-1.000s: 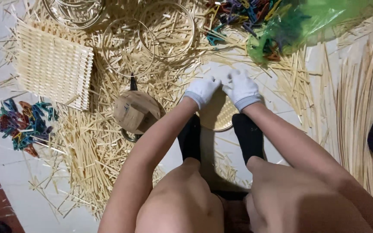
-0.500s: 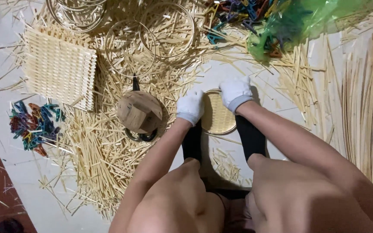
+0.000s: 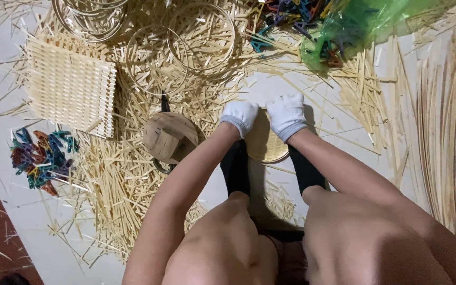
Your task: Weaving bamboo strips into small circular components and trimming them with scissors while using a wooden mold.
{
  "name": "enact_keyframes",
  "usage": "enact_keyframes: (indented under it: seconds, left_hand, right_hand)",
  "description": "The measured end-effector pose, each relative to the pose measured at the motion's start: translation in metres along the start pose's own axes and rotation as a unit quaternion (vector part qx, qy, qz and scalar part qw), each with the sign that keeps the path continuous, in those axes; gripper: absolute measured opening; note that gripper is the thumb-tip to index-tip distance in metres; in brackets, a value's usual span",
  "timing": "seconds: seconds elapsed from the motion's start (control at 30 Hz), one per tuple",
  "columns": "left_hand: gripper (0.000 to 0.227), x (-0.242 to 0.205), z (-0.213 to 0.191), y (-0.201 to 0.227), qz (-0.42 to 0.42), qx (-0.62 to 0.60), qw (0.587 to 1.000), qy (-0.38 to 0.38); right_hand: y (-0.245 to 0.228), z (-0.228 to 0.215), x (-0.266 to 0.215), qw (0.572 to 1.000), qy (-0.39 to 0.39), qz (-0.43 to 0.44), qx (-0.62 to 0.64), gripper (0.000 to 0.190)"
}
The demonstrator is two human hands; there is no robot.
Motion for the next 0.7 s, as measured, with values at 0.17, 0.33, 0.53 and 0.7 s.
enact_keyframes:
  seconds: [0.17, 0.33, 0.53, 0.7]
  left_hand:
    - [0.022, 0.001, 0.003, 0.002, 0.015, 0.028, 0.999, 0.011]
    - [0.023, 0.008, 0.006, -0.001, 0.026, 0.023, 0.999, 0.016]
    - [0.024, 0.013, 0.003, -0.005, 0.027, 0.018, 0.998, 0.06]
    - [0.024, 0.009, 0.006, 0.0, 0.023, 0.014, 0.999, 0.03]
  right_hand:
    - [0.008, -0.034, 0.002, 0.996, -0.067, 0.063, 0.013, 0.018]
    - [0.015, -0.046, 0.01, 0.995, -0.072, 0.067, -0.012, 0.022]
    - [0.039, -0.053, -0.008, 0.985, -0.059, 0.088, 0.14, 0.033]
    - [0.051, -0.04, -0.064, 0.906, -0.043, 0.182, 0.379, 0.066]
Point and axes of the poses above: each hand's wrist, its own x-axis towards the middle knuckle, its own z-axis out of the palm, y = z × x, the point moved 9 cm from there along x, towards the middle knuckle, and after that the axes turned 5 degrees about x, right-handed, at the moved point
